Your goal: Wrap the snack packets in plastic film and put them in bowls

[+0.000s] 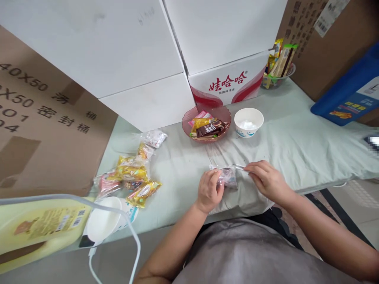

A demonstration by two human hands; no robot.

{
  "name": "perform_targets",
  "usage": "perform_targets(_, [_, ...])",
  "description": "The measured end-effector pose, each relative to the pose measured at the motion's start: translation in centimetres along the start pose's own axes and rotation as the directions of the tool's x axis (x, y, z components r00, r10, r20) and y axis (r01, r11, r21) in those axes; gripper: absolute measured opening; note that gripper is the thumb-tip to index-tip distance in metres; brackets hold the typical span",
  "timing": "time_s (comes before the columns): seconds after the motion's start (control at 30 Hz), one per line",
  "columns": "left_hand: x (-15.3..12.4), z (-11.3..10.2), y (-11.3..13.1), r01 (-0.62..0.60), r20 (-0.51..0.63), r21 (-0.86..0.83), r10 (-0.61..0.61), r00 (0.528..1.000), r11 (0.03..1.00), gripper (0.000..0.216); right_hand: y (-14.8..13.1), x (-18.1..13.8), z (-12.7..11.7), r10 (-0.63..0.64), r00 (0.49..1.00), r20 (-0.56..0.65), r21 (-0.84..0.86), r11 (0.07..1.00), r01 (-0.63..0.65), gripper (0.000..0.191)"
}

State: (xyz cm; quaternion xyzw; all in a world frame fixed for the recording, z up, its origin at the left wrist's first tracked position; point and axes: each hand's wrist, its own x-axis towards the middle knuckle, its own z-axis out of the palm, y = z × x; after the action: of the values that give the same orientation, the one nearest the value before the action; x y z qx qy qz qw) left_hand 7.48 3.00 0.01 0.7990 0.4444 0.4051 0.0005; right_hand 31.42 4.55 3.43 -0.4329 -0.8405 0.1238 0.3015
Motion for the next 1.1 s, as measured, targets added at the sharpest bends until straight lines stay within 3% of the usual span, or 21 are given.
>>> perform_targets(0.17, [-0.6,-0.4,-0.8,0.229,-0.006,-0.176,-0.234,0.972,0.957,0.063,-3.5,2.1,1.0,-0.158,0.964,0.212,0.02,0.987,0.157,0.032])
perform_targets(0.27, [-0.4,-0.8,-1.3,0.292,0.054,-0.257,-0.288,0.956,0.921,0.031,-1.8,1.6,0.6,-0.075,0.969,0.235,-0.08,0.992,0.097,0.031])
perform_targets(0.33, [-0.4,-0.8,-1.7,0.374,0.031,-0.293,-0.382,0.924,0.88,0.013,0.3,0.7,0.0,0.012,0.978,0.21,-0.156,0.988,0.021,0.031])
perform_targets(0.43, [-0.5,-0.3,-2.9,0.518,-0.143,-0.355,-0.592,0.793,0.779,0.014,3.3,-0.8,-0.9,0.157,0.98,0.126,-0.273,0.955,-0.118,0.031])
perform_targets(0.5, [-0.6,-0.2,-3.7,0.554,-0.278,-0.38,-0.663,0.695,0.741,0.014,4.2,-1.4,-1.2,0.229,0.973,0.034,-0.331,0.921,-0.206,0.028])
perform_targets(0.6, [-0.6,-1.0,-4.1,0.524,-0.478,-0.327,-0.616,0.626,0.786,0.02,3.1,-1.2,-1.2,0.222,0.971,-0.092,-0.254,0.937,-0.238,0.023])
perform_targets(0.67, [-0.3,-2.0,-3.6,0.449,-0.558,-0.234,-0.497,0.664,0.862,0.024,1.5,-0.4,-0.9,0.166,0.978,-0.13,-0.109,0.977,-0.181,0.023])
perform_targets(0.7, [-0.1,-2.6,-3.1,0.396,-0.55,-0.172,-0.421,0.721,0.902,0.026,0.6,0.1,-0.8,0.136,0.982,-0.129,-0.037,0.989,-0.142,0.025])
perform_targets(0.73, [0.1,-3.2,-2.7,0.336,-0.496,-0.097,-0.339,0.8,0.937,0.028,-0.2,0.7,-0.6,0.107,0.988,-0.113,0.023,0.994,-0.105,0.029])
perform_targets(0.8, [0.8,-4.0,-1.7,0.221,-0.25,0.068,-0.198,0.948,0.973,0.038,-1.5,1.7,-0.1,0.046,0.998,-0.047,0.098,0.994,-0.042,0.045])
perform_targets(0.83, [1.1,-4.4,-1.3,0.17,-0.091,0.139,-0.159,0.983,0.976,0.045,-2.0,2.2,0.1,0.012,1.0,-0.004,0.113,0.994,-0.012,0.056])
perform_targets(0.93, [1.7,-5.4,-0.6,0.072,0.252,0.226,-0.13,0.959,0.971,0.05,-2.9,2.6,0.3,-0.12,0.981,0.15,0.15,0.984,0.098,0.071])
perform_targets(1.03, [1.2,-6.9,0.1,0.016,0.401,0.149,-0.075,0.913,0.989,0.028,-3.4,1.6,-0.4,-0.237,0.915,0.326,0.258,0.954,0.155,0.059])
perform_targets(1.1, [0.3,-7.9,0.5,0.008,0.523,0.042,-0.029,0.852,0.999,0.017,-3.8,0.5,-1.1,-0.244,0.865,0.437,0.288,0.95,0.123,0.049])
